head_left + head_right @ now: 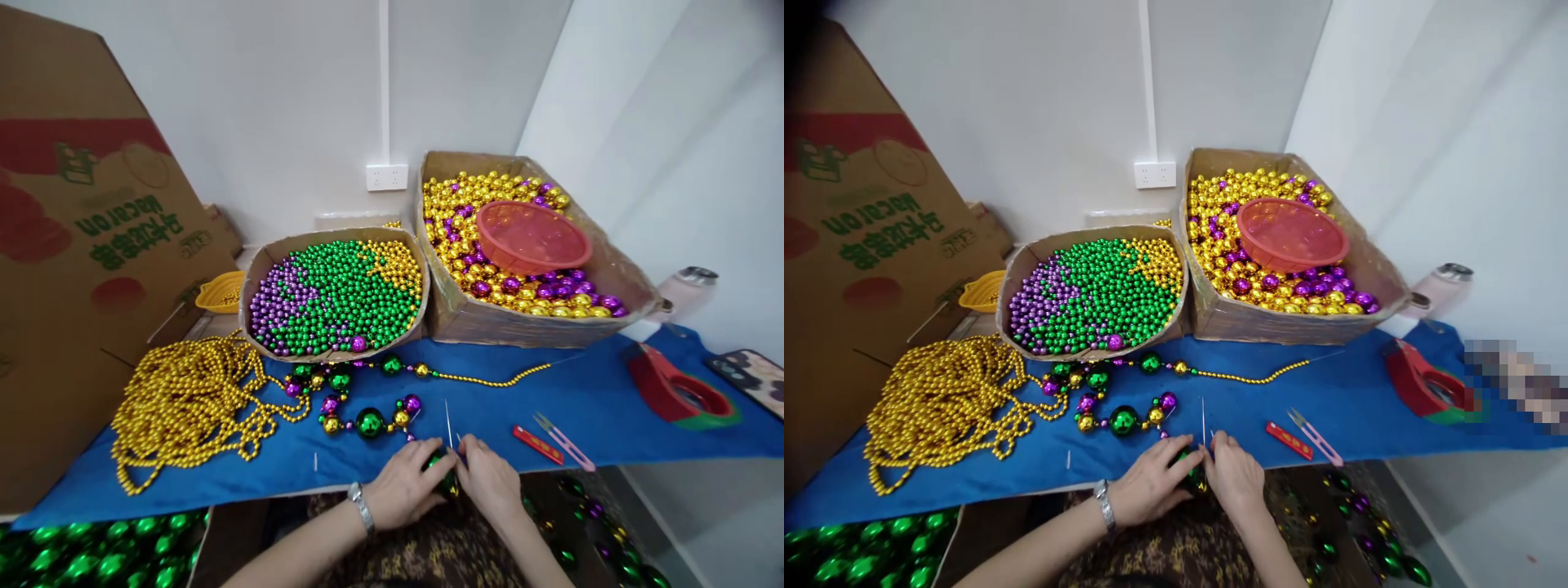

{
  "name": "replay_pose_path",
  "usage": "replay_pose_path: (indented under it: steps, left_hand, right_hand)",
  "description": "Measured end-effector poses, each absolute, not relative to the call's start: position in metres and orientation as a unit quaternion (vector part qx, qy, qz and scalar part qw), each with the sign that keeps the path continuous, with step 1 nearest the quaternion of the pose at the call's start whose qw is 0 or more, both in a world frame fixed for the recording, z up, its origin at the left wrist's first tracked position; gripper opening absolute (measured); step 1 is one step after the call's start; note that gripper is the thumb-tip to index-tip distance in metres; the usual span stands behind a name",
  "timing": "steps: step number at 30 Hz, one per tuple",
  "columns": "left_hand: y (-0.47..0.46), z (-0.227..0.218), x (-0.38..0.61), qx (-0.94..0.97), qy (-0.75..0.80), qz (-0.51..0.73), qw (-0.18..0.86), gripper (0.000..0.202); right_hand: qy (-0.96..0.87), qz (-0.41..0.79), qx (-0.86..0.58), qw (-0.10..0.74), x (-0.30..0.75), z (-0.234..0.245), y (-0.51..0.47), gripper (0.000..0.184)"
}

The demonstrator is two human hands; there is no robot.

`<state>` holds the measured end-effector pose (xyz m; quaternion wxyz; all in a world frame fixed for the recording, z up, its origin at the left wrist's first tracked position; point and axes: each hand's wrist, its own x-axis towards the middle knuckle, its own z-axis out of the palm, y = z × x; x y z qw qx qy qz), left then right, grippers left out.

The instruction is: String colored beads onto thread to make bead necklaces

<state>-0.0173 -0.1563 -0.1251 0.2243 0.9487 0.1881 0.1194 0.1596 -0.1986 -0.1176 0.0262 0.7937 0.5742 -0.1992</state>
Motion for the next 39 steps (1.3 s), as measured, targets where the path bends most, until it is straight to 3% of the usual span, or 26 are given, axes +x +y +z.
replay_pose_path:
  steps: [10, 17, 23, 27, 31, 35, 39]
  left_hand:
    - [-0.158, -0.135, -0.02, 0.938, 0.196, 0.156, 0.241, 0.073]
    - [-0.154, -0.13, -0.024, 0.917, 0.205, 0.189, 0.285, 0.073]
    - [-0.123, -0.086, -0.024, 0.841, 0.255, 0.323, 0.35, 0.068]
    - [-0.086, -0.045, -0.018, 0.796, 0.276, 0.375, 0.386, 0.063]
    - [-0.063, -0.022, -0.004, 0.756, 0.25, 0.387, 0.465, 0.06]
    - [-0.062, -0.023, 0.012, 0.724, 0.209, 0.371, 0.543, 0.055]
    - [-0.07, -0.041, 0.017, 0.755, 0.233, 0.332, 0.515, 0.055]
  right_hand:
    - [0.551, -0.233, 0.797, -0.083, 0.161, -0.127, -0.2, 0.014]
    - [0.53, -0.297, 0.738, -0.295, 0.166, -0.11, -0.206, 0.024]
    - [0.526, -0.359, 0.638, -0.433, 0.159, -0.054, -0.18, 0.032]
    - [0.58, -0.356, 0.572, -0.459, 0.158, -0.01, -0.149, 0.032]
    - [0.667, -0.223, 0.55, -0.45, 0.16, 0.021, -0.133, 0.026]
    - [0.701, -0.102, 0.561, -0.428, 0.166, 0.036, -0.133, 0.029]
    - [0.665, -0.144, 0.594, -0.428, 0.177, 0.034, -0.14, 0.033]
